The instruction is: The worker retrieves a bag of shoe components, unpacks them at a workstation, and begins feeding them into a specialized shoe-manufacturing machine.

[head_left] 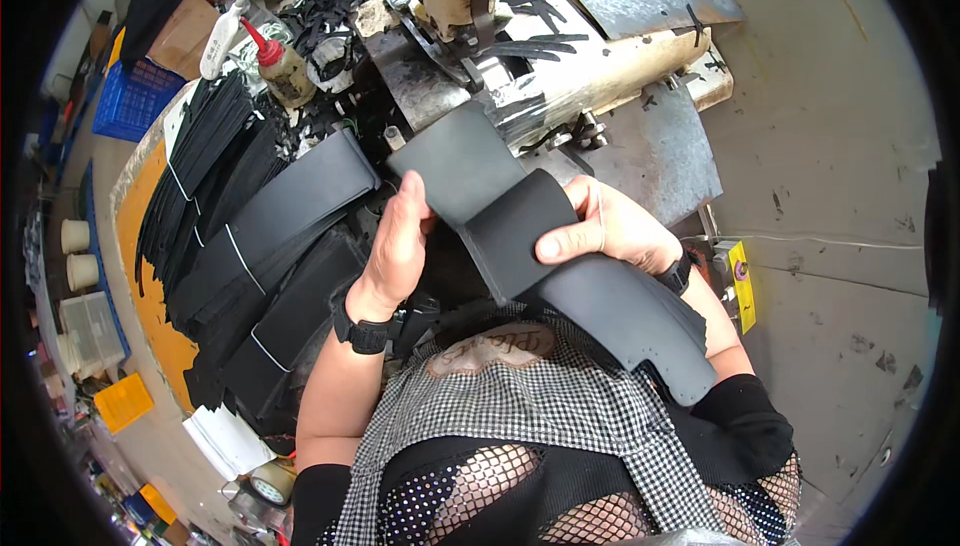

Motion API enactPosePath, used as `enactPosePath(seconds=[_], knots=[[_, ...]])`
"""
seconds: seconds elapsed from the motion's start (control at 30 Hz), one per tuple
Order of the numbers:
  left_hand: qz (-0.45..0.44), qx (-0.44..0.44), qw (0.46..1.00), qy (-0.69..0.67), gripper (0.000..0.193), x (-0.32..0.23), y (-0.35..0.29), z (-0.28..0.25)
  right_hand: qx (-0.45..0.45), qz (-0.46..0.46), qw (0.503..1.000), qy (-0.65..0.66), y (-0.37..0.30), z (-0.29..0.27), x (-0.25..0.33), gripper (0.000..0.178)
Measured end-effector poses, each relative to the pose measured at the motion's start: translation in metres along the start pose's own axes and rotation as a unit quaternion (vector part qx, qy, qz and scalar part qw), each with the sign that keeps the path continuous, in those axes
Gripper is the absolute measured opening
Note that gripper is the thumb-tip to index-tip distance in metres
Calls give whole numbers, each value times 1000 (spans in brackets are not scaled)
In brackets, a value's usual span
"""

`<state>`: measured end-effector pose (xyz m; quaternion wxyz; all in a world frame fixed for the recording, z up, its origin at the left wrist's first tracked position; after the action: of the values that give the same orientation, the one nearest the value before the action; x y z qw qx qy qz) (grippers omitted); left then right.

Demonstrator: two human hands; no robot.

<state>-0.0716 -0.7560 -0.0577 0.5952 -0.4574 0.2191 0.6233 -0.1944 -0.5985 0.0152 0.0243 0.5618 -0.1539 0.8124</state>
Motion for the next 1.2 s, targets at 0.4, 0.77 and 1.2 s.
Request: enactPosePath(seconds=[0.4,0.77,1.2], knots=[[-43,-122,991,28,35,-26,13,13,-102,15,991,80,15,-8,-1,23],[293,56,847,440,62,-92,-8,91,26,-110,992,-63,-32,-25,46,42],[-68,-211,975,18,36,-4,10,-2,-2,-24,999,42,8,-7,-9,20]])
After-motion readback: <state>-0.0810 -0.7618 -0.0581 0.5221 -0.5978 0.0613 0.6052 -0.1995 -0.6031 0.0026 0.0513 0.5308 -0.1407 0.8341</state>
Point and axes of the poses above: each hand's wrist, its own y-axis towards the middle knuckle, its own z-axis out of the palm, x = y × z, the point moved 4 cm from there along y, towards the middle knuckle, and after that the axes turned 15 degrees about -z, right-handed, at the moved point
